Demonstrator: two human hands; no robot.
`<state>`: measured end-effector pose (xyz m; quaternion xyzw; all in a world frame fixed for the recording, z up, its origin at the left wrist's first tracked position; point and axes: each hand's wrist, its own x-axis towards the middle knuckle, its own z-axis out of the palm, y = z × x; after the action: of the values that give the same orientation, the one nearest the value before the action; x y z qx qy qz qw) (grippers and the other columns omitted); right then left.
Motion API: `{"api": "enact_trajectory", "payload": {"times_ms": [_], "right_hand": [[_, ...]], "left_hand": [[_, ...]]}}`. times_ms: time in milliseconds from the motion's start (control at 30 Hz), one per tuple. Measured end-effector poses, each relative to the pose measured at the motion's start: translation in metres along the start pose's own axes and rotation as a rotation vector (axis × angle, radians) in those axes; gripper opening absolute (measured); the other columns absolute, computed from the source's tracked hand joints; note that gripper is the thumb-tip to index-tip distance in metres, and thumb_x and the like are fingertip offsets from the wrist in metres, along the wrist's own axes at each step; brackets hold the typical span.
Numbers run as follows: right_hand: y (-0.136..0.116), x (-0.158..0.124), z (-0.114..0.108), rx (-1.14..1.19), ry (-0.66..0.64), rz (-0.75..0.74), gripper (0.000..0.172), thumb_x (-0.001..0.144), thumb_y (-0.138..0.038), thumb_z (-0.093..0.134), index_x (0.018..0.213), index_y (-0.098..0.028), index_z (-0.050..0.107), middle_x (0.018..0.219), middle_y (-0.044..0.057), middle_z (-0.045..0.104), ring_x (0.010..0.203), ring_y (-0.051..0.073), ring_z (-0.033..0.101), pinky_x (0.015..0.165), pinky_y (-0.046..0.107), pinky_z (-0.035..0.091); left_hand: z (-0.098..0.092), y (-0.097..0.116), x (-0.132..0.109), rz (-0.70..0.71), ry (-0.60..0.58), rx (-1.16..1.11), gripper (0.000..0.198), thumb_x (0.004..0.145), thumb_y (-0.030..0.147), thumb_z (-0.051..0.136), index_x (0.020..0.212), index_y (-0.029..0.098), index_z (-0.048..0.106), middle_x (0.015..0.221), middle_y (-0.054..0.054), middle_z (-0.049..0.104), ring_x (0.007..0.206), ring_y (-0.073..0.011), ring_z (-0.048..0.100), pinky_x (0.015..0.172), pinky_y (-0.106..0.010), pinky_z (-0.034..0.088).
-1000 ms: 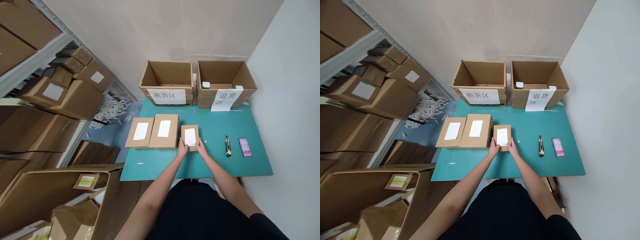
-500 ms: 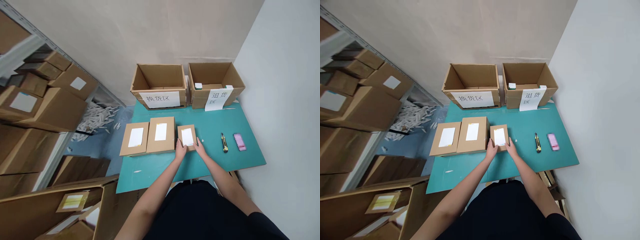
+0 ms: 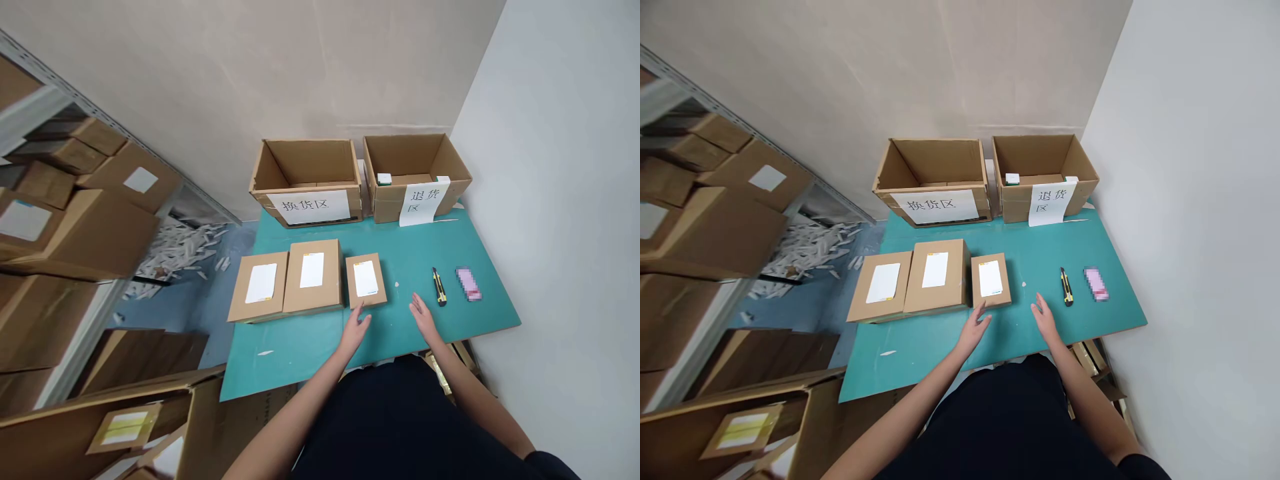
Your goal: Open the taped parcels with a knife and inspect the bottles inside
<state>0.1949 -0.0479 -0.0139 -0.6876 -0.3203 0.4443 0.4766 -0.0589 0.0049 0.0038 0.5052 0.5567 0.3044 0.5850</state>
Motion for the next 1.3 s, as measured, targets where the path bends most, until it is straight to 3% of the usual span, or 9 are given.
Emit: {"api": "enact_trajectory", "payload": {"times_ms": [267, 500, 667, 800, 933, 1100, 1300], "right_hand": [[0.007, 0.010, -0.022, -0.045, -0.115, 0.015, 0.081, 0.079, -0.074, 0.059, 0.143, -0.025, 0.055, 0.151, 0.011, 0.051, 0.140, 0.031, 0.048, 0.116, 0.049, 0.039], [0.000, 0.044, -0.039, -0.076, -0.224, 0.002, 0.078, 0.080, -0.073, 0.058, 0.143, -0.027, 0.055, 0.151, 0.009, 0.051, 0.139, 0.030, 0.048, 0.115, 0.048, 0.040], [-0.011, 0.074, -0.031, -0.098, -0.271, -0.017, 0.076, 0.078, -0.071, 0.062, 0.140, -0.027, 0.058, 0.148, 0.009, 0.055, 0.138, 0.030, 0.050, 0.114, 0.049, 0.040], [-0.014, 0.079, -0.024, -0.118, -0.283, -0.026, 0.075, 0.079, -0.069, 0.060, 0.140, -0.025, 0.058, 0.148, 0.010, 0.055, 0.136, 0.030, 0.052, 0.114, 0.048, 0.040], [-0.008, 0.069, -0.039, -0.168, -0.202, -0.039, 0.069, 0.085, -0.065, 0.056, 0.140, -0.023, 0.058, 0.148, 0.011, 0.055, 0.137, 0.030, 0.051, 0.114, 0.049, 0.041], [0.006, 0.053, -0.081, -0.267, -0.067, -0.037, 0.063, 0.086, -0.061, 0.055, 0.136, -0.023, 0.061, 0.145, 0.011, 0.058, 0.136, 0.030, 0.052, 0.113, 0.048, 0.041], [0.020, 0.052, -0.135, -0.421, 0.148, 0.070, 0.069, 0.089, -0.054, 0.044, 0.145, -0.014, 0.053, 0.126, 0.016, 0.069, 0.113, 0.033, 0.065, 0.100, 0.047, 0.048]], "left_hand": [[0.028, -0.004, -0.002, -0.103, 0.103, -0.043, 0.061, 0.083, 0.047, 0.069, 0.137, 0.023, 0.055, 0.144, -0.015, 0.056, 0.129, -0.0304, 0.058, 0.109, -0.046, 0.045], [0.051, 0.001, -0.002, -0.166, 0.204, -0.108, 0.062, 0.084, 0.052, 0.068, 0.137, 0.022, 0.054, 0.144, -0.017, 0.056, 0.129, -0.0297, 0.058, 0.110, -0.045, 0.045], [0.053, 0.002, -0.007, -0.179, 0.241, -0.115, 0.060, 0.084, 0.051, 0.069, 0.135, 0.023, 0.056, 0.142, -0.016, 0.057, 0.129, -0.0305, 0.058, 0.109, -0.047, 0.045], [0.051, 0.001, -0.007, -0.197, 0.257, -0.112, 0.061, 0.083, 0.050, 0.069, 0.134, 0.020, 0.056, 0.142, -0.018, 0.057, 0.127, -0.0308, 0.060, 0.109, -0.048, 0.045], [0.051, -0.002, -0.003, -0.204, 0.231, -0.101, 0.060, 0.082, 0.050, 0.070, 0.132, 0.020, 0.057, 0.139, -0.017, 0.060, 0.126, -0.0302, 0.060, 0.108, -0.047, 0.046], [0.057, -0.002, 0.001, -0.220, 0.161, -0.072, 0.057, 0.082, 0.049, 0.069, 0.131, 0.022, 0.058, 0.140, -0.016, 0.060, 0.125, -0.0303, 0.061, 0.107, -0.048, 0.047], [0.073, -0.002, 0.006, -0.240, 0.091, -0.048, 0.059, 0.082, 0.050, 0.069, 0.132, 0.021, 0.058, 0.141, -0.018, 0.059, 0.125, -0.0306, 0.061, 0.107, -0.047, 0.046]]}}
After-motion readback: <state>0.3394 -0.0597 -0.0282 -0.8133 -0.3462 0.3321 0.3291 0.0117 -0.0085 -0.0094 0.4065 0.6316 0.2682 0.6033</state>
